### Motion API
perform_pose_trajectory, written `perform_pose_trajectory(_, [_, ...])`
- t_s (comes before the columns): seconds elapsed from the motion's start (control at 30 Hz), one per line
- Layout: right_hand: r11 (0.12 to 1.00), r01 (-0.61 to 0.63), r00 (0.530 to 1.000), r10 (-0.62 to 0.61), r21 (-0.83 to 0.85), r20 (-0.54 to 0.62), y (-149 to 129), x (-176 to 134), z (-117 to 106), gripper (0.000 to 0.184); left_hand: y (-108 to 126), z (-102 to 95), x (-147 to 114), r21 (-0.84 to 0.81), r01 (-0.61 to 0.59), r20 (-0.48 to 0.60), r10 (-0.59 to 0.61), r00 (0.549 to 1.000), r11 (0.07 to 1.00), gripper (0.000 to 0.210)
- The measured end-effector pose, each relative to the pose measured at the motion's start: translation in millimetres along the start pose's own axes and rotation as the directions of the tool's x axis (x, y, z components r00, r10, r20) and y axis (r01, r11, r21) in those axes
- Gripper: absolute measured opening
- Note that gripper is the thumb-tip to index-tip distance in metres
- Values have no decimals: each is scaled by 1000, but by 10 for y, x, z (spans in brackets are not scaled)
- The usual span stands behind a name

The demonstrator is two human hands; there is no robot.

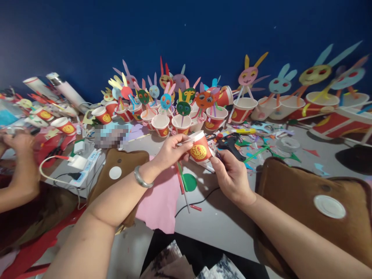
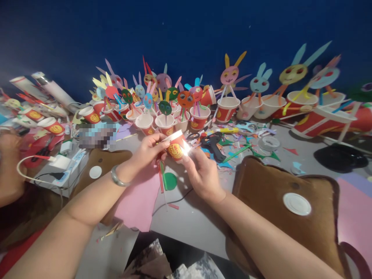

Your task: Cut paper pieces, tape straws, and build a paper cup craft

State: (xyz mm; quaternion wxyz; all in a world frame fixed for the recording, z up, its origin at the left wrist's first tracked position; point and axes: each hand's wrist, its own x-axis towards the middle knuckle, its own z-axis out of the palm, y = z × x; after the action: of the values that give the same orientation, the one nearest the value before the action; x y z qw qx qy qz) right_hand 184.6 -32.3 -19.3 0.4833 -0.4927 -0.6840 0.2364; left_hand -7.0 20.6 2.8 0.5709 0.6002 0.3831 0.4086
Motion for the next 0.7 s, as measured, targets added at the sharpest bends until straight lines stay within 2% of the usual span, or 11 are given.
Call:
perform_pose_trajectory(0.17, [993,-32,992,17,117,127,1,-52,2,40,24,17,-20,20,28,-34,-28,999,999,32])
perform_pose_trajectory(0.3, [951,-185,939,97,249,330,-8,-93,38,45,36,61,-46,22,33,-79,-31,996,999,28])
perform_pose_trajectory(0.4, [873,-335,898,182,354,401,-18,-98,80,45,19,104,-55,-3,29,-117,-29,993,1000,26])
perform_pose_trajectory(0.5, [759,-454,863,245,466,441,-28,-89,112,44,-15,135,-51,-6,12,-152,-13,988,1000,22])
perform_pose_trajectory(0.6, [653,-549,813,271,522,516,-40,-83,132,43,-44,149,-45,-4,4,-142,-4,990,1000,19])
perform_pose_trajectory(0.7, [599,-600,779,284,531,560,-57,-85,143,42,-50,163,-51,-28,5,-133,-9,991,1000,18])
